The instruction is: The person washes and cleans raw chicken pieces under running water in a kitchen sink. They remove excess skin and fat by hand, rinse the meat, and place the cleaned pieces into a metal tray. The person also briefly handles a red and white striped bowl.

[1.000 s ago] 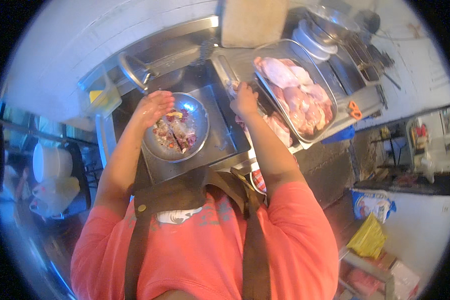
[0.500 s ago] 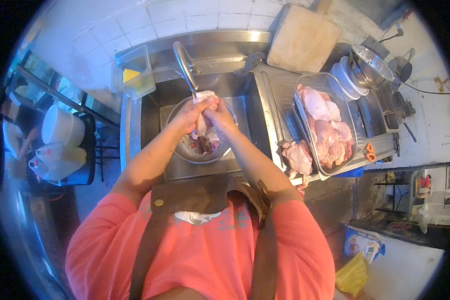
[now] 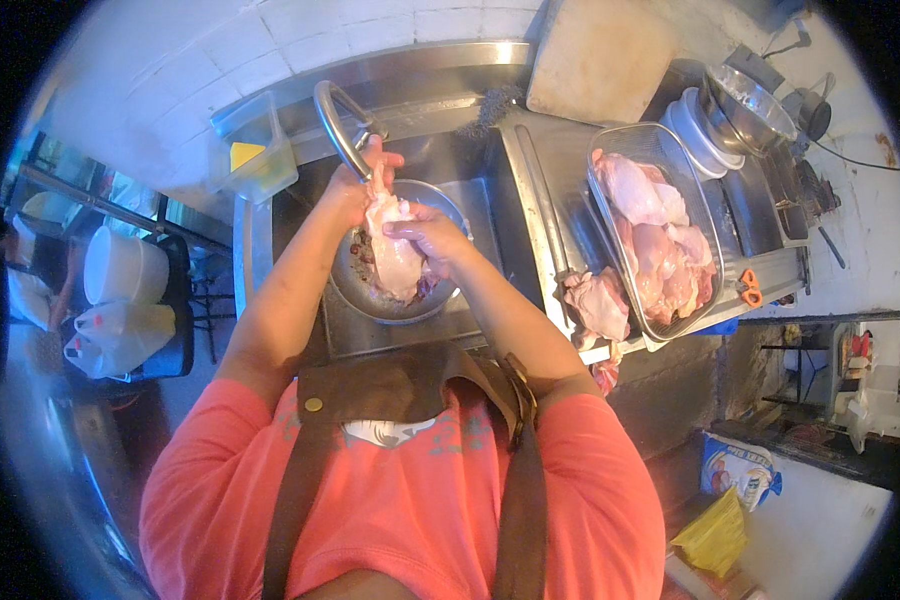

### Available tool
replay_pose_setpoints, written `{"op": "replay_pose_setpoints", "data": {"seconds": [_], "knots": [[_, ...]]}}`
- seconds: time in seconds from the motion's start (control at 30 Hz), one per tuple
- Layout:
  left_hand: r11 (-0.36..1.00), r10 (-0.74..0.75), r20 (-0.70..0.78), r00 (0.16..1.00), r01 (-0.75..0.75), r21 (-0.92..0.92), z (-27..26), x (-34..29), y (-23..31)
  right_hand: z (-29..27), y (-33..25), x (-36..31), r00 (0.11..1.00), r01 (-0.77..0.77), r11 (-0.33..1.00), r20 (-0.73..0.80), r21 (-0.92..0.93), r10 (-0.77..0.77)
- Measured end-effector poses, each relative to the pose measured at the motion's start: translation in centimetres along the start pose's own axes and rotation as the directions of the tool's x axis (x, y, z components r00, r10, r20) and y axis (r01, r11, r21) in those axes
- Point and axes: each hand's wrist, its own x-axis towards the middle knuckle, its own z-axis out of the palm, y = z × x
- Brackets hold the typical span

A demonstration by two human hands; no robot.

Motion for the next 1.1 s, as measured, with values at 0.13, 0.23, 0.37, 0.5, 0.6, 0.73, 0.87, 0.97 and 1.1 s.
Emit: {"op": "replay_pose_setpoints", "data": {"seconds": [0.13, 0.23, 0.37, 0.5, 0.6, 0.73, 0.87, 0.97, 1.1], "knots": [[0.969, -0.003, -0.058, 0.998, -0.011, -0.249, -3.1, 2.6, 0.8, -0.7, -1.0, -1.5, 0.985, 0.136, 0.988, 0.097, 0.080, -0.143], [0.973, 0.088, 0.170, 0.981, -0.121, 0.196, -1.4, -1.2, 0.8, -1.7, -0.7, -1.7, 0.974, 0.228, 0.970, -0.006, 0.082, -0.228], [0.335, 0.544, 0.352, 0.761, -0.582, 0.741, 1.7, -5.3, -3.4, -1.0, -1.0, -0.6, 0.952, 0.221, 0.938, -0.152, -0.265, -0.267], [0.580, 0.511, 0.228, 0.829, -0.528, 0.621, 2.3, -4.2, -2.7, -0.6, -1.1, -1.0, 0.964, 0.258, 0.966, -0.054, -0.030, -0.259], [0.568, 0.562, 0.168, 0.810, -0.526, 0.633, 1.4, -3.6, -1.2, -0.7, -1.4, -1.8, 0.974, 0.221, 0.966, 0.019, 0.135, -0.225], [0.907, 0.293, -0.039, 0.955, -0.265, 0.327, 0.7, -1.9, -0.5, -0.7, -1.3, -2.0, 0.978, 0.191, 0.968, 0.057, 0.160, -0.203], [0.985, -0.002, -0.096, 0.995, -0.015, -0.173, 0.0, -1.3, -2.0, 0.2, -1.5, -1.4, 0.967, 0.255, 0.957, -0.018, 0.136, -0.255], [0.959, 0.239, 0.048, 0.970, -0.244, 0.143, 2.3, -4.8, -3.3, 0.4, -1.6, 0.0, 0.938, 0.314, 0.947, -0.177, 0.071, -0.298], [0.840, 0.318, 0.037, 0.947, -0.300, 0.453, 2.8, -5.1, -2.0, 1.4, -1.4, 1.6, 0.885, 0.377, 0.924, -0.272, -0.055, -0.378]]}}
